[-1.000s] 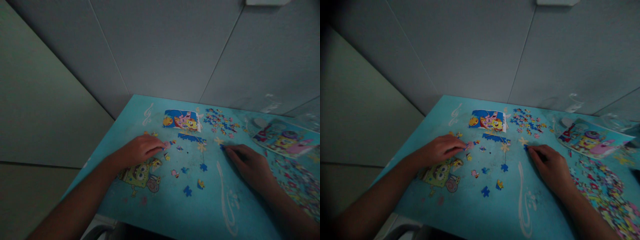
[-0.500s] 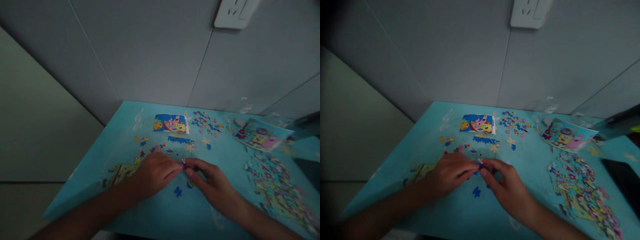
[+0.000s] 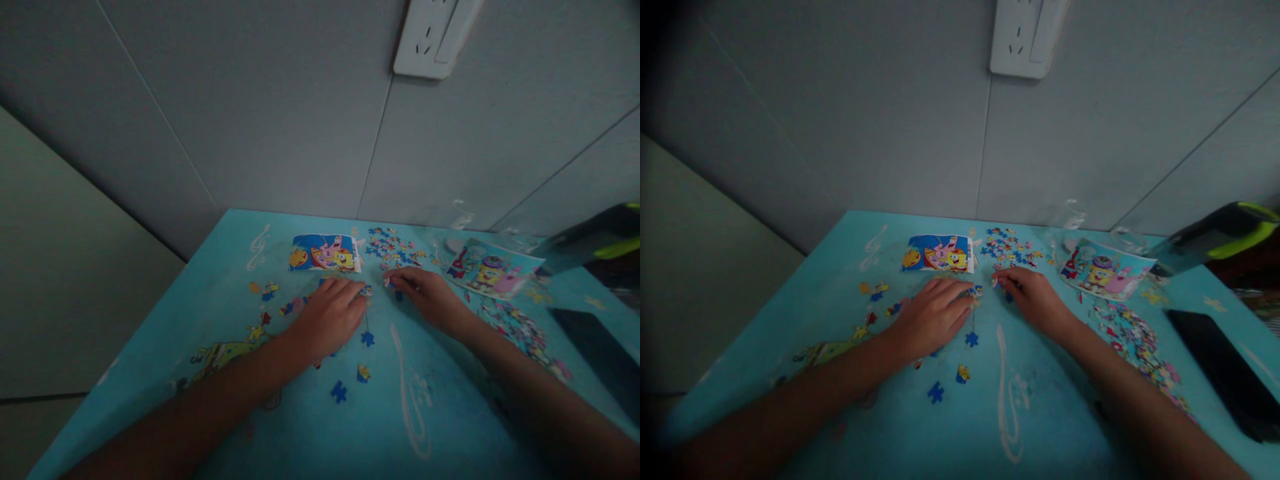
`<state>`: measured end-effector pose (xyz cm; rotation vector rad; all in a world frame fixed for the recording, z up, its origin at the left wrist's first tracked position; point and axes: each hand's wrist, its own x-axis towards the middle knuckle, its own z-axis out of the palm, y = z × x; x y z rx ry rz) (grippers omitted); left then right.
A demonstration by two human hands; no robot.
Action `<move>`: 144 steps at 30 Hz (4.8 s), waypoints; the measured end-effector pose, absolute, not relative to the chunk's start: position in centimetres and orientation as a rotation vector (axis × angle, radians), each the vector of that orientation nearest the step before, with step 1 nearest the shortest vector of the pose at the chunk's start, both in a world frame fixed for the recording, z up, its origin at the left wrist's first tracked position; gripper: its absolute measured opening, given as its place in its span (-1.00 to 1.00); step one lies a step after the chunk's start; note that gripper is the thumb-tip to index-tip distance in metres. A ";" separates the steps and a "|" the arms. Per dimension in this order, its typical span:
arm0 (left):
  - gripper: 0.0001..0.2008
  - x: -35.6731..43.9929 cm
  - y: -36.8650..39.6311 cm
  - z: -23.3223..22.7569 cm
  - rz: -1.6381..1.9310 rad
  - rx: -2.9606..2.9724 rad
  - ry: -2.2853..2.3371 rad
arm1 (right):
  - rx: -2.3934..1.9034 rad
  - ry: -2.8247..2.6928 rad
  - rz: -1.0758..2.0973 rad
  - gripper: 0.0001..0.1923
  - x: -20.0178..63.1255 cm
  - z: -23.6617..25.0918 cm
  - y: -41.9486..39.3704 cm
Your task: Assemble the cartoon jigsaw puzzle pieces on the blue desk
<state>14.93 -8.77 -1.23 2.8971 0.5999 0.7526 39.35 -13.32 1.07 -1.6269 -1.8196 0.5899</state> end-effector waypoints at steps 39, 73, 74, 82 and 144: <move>-0.65 14.6 -7.5 -2.1 0.654 2.833 0.499 | -1.880 -1.679 0.226 -0.72 41.6 0.1 -14.6; -0.61 14.7 -7.5 -2.1 0.581 2.851 0.451 | -1.699 -1.962 0.333 -0.78 40.1 -1.4 -14.6; -0.61 14.7 -7.5 -2.1 0.589 2.850 0.452 | -1.703 -1.971 0.319 -0.78 40.0 -1.3 -14.6; -0.61 14.8 -7.4 -2.5 0.590 2.847 0.462 | -1.752 -2.061 0.203 -0.73 39.4 -1.3 -14.9; -0.76 3.2 0.0 0.2 0.615 3.043 1.217 | -1.646 -2.067 -0.150 -0.70 41.1 -2.6 -15.7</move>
